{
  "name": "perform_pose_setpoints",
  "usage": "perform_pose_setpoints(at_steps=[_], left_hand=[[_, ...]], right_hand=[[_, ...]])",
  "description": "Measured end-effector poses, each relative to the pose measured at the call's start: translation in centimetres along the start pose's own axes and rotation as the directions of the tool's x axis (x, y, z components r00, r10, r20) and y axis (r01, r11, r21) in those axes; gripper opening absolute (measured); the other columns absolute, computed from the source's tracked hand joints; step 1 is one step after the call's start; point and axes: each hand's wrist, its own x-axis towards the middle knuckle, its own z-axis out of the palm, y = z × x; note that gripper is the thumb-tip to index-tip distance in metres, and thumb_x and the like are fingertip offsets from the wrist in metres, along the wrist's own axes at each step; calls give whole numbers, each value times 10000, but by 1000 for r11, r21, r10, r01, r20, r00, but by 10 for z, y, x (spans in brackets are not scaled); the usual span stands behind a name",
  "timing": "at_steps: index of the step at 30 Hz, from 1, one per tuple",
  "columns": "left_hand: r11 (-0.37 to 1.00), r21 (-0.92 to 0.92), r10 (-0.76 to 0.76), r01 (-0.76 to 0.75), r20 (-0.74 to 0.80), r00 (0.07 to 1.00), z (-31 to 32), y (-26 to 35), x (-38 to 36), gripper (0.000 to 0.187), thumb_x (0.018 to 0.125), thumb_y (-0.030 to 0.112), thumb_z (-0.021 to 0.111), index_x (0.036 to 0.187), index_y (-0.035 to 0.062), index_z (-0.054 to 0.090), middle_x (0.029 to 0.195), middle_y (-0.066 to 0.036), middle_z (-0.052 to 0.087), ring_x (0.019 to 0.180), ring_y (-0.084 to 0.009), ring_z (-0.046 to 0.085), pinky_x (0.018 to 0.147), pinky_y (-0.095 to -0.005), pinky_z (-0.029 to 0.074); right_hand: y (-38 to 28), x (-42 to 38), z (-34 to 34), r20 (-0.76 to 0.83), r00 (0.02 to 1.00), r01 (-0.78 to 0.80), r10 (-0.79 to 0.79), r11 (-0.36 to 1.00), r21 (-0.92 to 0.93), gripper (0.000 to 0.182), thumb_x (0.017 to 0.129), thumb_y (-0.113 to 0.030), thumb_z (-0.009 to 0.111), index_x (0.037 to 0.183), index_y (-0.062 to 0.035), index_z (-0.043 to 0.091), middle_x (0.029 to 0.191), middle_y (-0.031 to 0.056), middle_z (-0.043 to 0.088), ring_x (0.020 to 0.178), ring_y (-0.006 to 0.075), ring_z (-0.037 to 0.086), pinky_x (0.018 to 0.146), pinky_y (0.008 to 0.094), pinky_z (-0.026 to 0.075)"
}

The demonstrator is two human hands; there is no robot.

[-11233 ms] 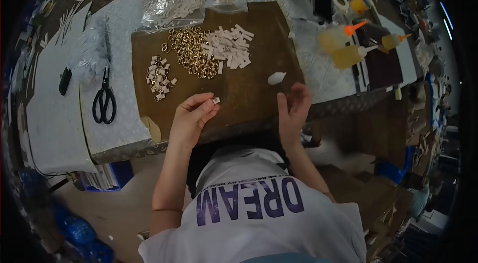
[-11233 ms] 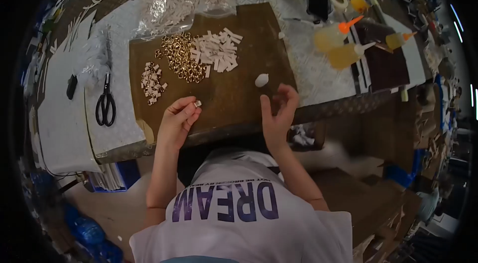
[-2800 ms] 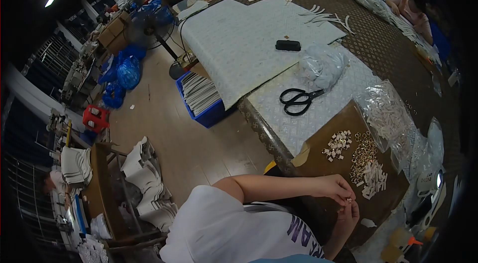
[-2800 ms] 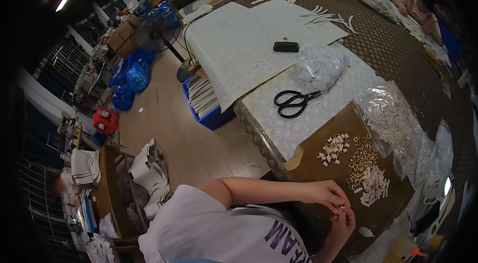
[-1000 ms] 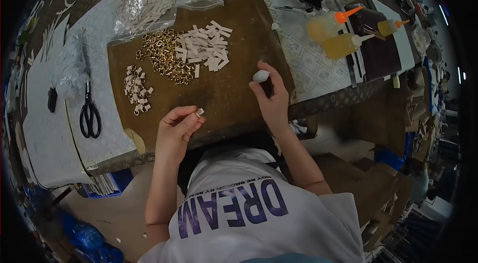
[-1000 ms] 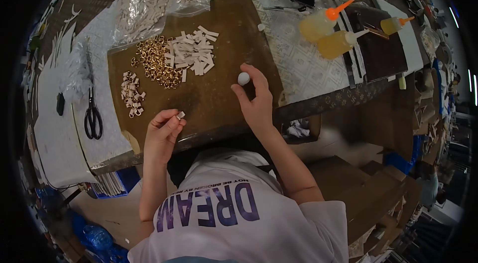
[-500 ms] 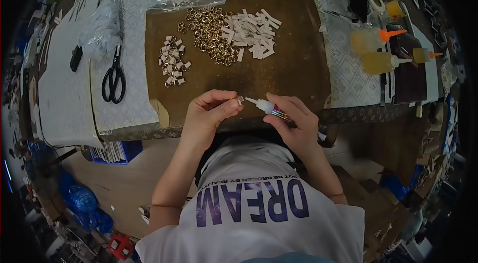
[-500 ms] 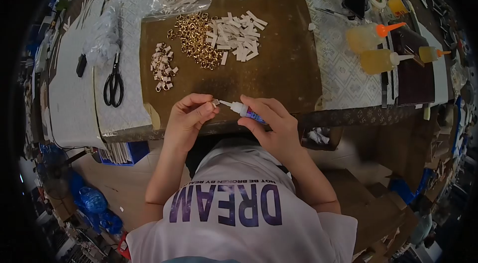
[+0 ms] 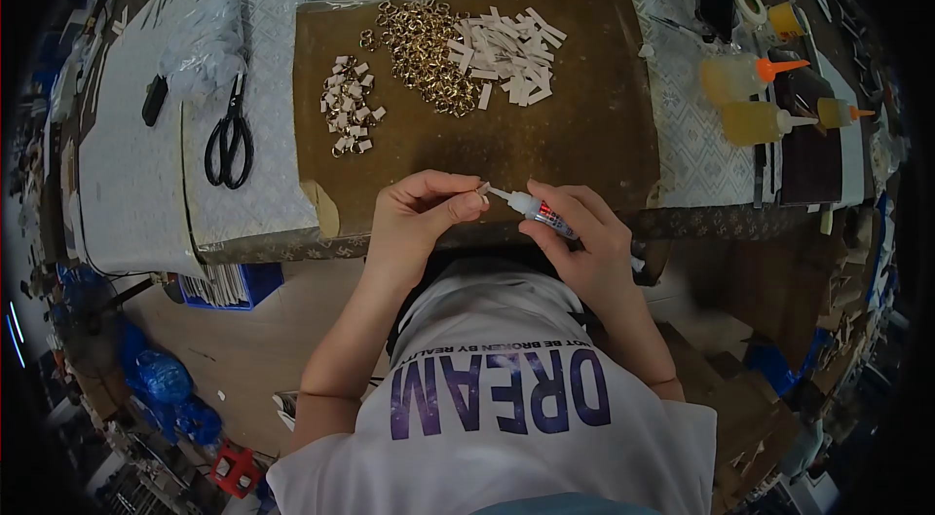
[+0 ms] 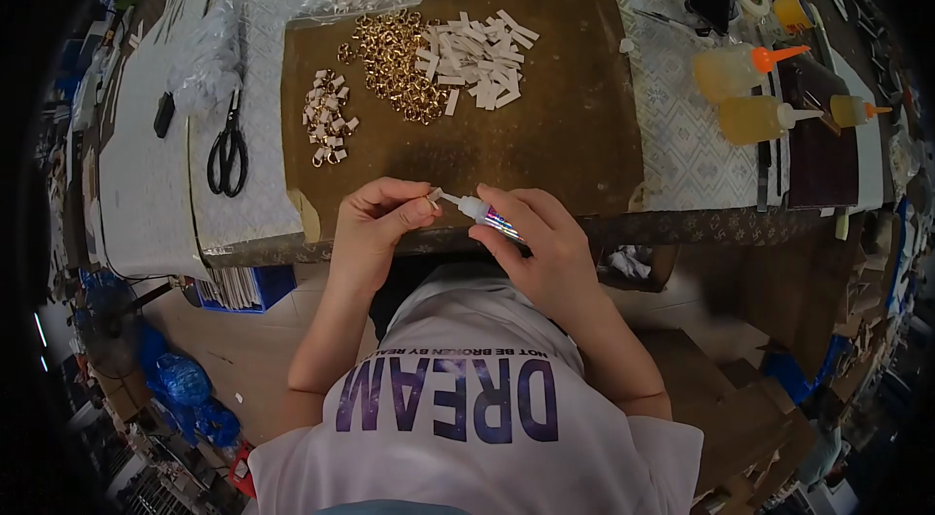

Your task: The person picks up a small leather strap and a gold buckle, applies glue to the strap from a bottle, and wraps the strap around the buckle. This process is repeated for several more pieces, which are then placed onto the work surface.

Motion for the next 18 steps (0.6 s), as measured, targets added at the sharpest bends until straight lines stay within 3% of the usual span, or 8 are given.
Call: perform_pose_setpoints(at_steps=[3, 9, 14, 18], left_hand=[[996, 78, 42, -41, -15, 999, 2, 0, -2, 166, 791, -27, 689, 957, -13, 678, 875, -86, 687, 771, -112, 645, 712, -226, 524], [989, 129, 76, -69, -46, 996, 3, -6, -6, 162, 797, -37, 678, 957, -19, 679, 870, -83, 685, 771, -110, 644, 722, -225, 527], [991, 132, 38, -31, -55, 998, -1, -8, -7, 159, 798, -43, 671, 955, -19, 680, 865, -86, 685, 786, -117, 648, 739, -230, 531], [999, -30, -31, 31, -13, 999, -8, -11, -5, 168, 818, -21, 658, 986, -16, 663, 909, -102, 678, 819, -150, 661, 751, -244, 546]], right_hand=[[-5, 0, -1, 13, 1000, -20, 21, 998, -58, 382, 734, -69, 748, 1098, -43, 631, 911, 99, 624, 756, 210, 618, 644, 295, 502], [-13, 1, 2, 19, 1000, -8, 11, 990, -143, 368, 741, -75, 739, 1087, -33, 623, 896, 106, 616, 761, 239, 610, 655, 311, 494], [-14, 3, 1, 77, 994, -76, 82, 993, -88, 344, 749, -77, 732, 1075, -33, 629, 894, 106, 619, 766, 230, 610, 654, 304, 492], [-9, 6, -2, 104, 989, -104, 102, 994, 12, 326, 771, -106, 722, 1070, -25, 619, 882, 111, 611, 754, 234, 604, 653, 308, 483]])
